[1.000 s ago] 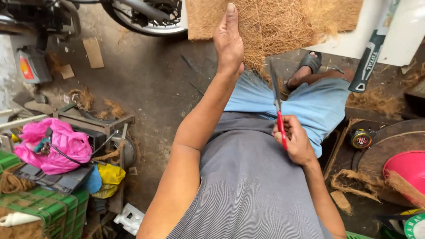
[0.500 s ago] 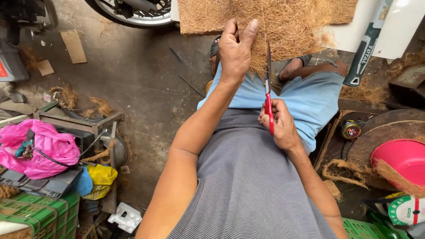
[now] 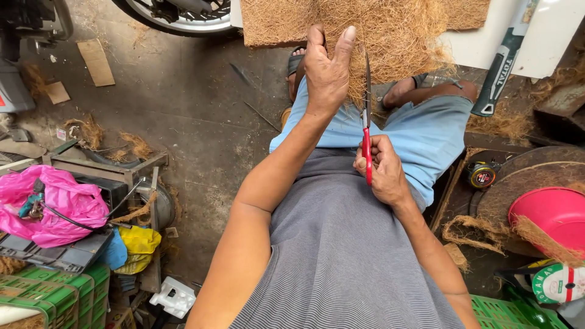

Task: Trimming loose fibers from coconut mats using scissors and a heat gun to finish the edges.

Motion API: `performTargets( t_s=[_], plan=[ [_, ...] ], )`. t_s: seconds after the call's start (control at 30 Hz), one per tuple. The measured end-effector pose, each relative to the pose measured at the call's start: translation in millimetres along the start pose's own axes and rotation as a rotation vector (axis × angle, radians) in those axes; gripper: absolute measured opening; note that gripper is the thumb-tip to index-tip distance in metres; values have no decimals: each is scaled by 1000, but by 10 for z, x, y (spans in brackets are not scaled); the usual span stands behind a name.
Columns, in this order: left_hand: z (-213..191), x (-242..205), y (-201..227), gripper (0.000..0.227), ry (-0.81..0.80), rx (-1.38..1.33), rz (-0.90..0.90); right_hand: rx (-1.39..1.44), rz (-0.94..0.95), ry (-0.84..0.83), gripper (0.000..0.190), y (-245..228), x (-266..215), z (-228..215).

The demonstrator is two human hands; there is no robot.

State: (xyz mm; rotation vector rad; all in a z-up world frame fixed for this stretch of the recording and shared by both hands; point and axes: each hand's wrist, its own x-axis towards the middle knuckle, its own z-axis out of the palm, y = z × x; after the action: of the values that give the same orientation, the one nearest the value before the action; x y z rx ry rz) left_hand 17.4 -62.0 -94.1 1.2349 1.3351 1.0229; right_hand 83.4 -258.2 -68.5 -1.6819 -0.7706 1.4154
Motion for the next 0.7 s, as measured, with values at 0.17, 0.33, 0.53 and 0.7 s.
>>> performTargets(
  t_s=[0.17, 0.33, 0.53, 0.7],
  plan=[
    [13, -19, -9, 28, 11, -100, 66, -36, 25, 42, 24, -22, -18, -4],
    [-3, -58, 21, 26, -5, -133, 131, 39, 66, 42, 24, 90, -17, -13],
    [6, -223, -26, 29, -118, -204, 89, 90, -109, -29, 47, 44, 55, -92],
    [-32, -253, 28, 24, -89, -124, 103, 34, -132, -29, 62, -28, 62, -112]
  ],
)
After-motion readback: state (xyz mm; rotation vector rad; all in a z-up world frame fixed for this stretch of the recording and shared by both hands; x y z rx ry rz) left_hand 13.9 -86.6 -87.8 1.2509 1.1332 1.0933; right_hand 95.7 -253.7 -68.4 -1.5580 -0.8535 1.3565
